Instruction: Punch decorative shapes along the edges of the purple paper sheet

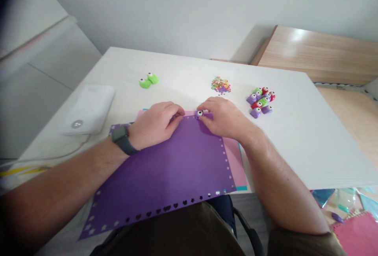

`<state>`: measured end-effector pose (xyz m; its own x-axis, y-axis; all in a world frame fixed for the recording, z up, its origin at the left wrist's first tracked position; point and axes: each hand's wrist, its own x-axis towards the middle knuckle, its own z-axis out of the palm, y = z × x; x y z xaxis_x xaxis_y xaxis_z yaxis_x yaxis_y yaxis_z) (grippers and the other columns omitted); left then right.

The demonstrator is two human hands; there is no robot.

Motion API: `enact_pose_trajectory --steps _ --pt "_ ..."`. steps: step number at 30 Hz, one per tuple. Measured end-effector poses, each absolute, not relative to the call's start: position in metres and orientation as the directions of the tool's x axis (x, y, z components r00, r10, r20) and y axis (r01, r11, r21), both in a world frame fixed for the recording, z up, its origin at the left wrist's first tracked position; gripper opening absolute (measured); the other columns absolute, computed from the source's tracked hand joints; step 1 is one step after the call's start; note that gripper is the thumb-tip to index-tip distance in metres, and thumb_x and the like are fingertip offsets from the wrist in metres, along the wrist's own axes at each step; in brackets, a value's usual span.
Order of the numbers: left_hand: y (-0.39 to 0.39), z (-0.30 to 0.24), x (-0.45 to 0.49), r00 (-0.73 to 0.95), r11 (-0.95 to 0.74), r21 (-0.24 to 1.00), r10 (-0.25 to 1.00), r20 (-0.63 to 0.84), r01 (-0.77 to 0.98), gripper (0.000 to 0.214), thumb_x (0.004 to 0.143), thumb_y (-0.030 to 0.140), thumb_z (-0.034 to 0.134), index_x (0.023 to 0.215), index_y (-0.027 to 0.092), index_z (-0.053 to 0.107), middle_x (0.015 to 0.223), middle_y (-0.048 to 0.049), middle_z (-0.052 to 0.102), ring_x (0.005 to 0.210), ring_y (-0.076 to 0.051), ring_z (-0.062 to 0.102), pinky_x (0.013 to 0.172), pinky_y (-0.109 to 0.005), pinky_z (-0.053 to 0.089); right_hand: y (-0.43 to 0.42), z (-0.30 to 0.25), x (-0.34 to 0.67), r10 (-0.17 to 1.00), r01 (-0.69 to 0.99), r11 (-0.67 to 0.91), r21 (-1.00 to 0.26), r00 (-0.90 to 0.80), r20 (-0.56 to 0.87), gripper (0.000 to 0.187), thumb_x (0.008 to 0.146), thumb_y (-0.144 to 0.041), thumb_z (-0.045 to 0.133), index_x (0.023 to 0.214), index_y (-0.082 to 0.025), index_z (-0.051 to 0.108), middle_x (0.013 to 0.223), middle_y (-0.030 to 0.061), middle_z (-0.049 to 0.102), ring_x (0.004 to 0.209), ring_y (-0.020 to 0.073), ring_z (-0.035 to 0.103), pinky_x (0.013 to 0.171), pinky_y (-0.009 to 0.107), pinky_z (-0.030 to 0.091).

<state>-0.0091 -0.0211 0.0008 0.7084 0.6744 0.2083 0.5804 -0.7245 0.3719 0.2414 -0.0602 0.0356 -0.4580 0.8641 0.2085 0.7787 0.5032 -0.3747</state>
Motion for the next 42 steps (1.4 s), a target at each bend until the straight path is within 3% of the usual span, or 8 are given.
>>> enact_pose_trajectory --steps 5,10,14,22,33,42 --pt "-0.023 0.0 -0.009 0.694 -0.729 0.361 0.676 0.247 0.582 0.027 0.106 0.022 0.048 0.118 0.014 0.07 0.111 -0.014 0.072 0.108 -0.03 0.066 0.1 -0.048 0.052 -0.062 0.038 0.243 0.862 0.778 0.506 -0.372 -0.438 0.255 0.025 0.095 -0.025 0.069 0.116 -0.018 0.081 0.11 0.0112 0.08 0.1 0.0268 0.074 0.097 0.043 0.056" --pt "-0.025 -0.001 -0.008 0.715 -0.775 0.353 0.626 0.312 0.524 0.042 0.106 0.017 0.046 0.145 0.017 0.06 0.126 -0.0146 0.069 0.117 -0.029 0.062 0.107 -0.049 0.05 -0.065 0.041 0.244 0.841 0.76 0.54 -0.361 -0.466 0.274 0.023 0.096 -0.021 0.065 0.111 -0.02 0.083 0.11 0.0108 0.08 0.102 0.0269 0.073 0.097 0.042 0.057" --pt "-0.026 -0.003 -0.007 0.761 -0.82 0.332 0.563 0.323 0.465 0.049 0.107 0.015 0.044 0.154 0.021 0.054 0.131 -0.0141 0.067 0.117 -0.027 0.062 0.106 -0.048 0.05 -0.067 0.041 0.243 0.834 0.777 0.549 -0.307 -0.485 0.263 0.025 0.094 -0.017 0.064 0.107 -0.02 0.085 0.107 0.0106 0.078 0.098 0.026 0.071 0.092 0.04 0.056" --pt "-0.026 -0.008 -0.003 0.799 -0.86 0.324 0.495 0.341 0.394 0.05 0.107 0.015 0.045 0.155 0.026 0.054 0.135 -0.0128 0.066 0.117 -0.026 0.061 0.105 -0.049 0.051 -0.07 0.044 0.238 0.813 0.789 0.58 -0.2 -0.547 0.201 0.027 0.095 -0.012 0.057 0.097 -0.015 0.084 0.094 0.0117 0.075 0.091 0.0248 0.066 0.084 0.039 0.051" --pt "-0.026 -0.007 -0.002 0.81 -0.825 0.338 0.54 0.23 0.454 0.045 0.107 0.03 0.056 0.149 0.014 0.057 0.131 -0.0148 0.068 0.118 -0.03 0.061 0.108 -0.051 0.05 -0.07 0.044 0.241 0.823 0.791 0.568 -0.227 -0.541 0.174 0.028 0.097 -0.017 0.058 0.105 -0.017 0.085 0.096 0.0117 0.075 0.089 0.024 0.067 0.084 0.038 0.05" --pt "-0.024 -0.009 -0.005 0.799 -0.817 0.338 0.554 0.233 0.468 0.043 0.107 0.031 0.056 0.147 0.016 0.06 0.126 -0.0135 0.069 0.114 -0.029 0.061 0.105 -0.049 0.05 -0.067 0.041 0.242 0.823 0.787 0.568 -0.239 -0.534 0.196 0.028 0.097 -0.018 0.06 0.107 -0.02 0.086 0.097 0.0102 0.078 0.092 0.0243 0.07 0.089 0.039 0.052"
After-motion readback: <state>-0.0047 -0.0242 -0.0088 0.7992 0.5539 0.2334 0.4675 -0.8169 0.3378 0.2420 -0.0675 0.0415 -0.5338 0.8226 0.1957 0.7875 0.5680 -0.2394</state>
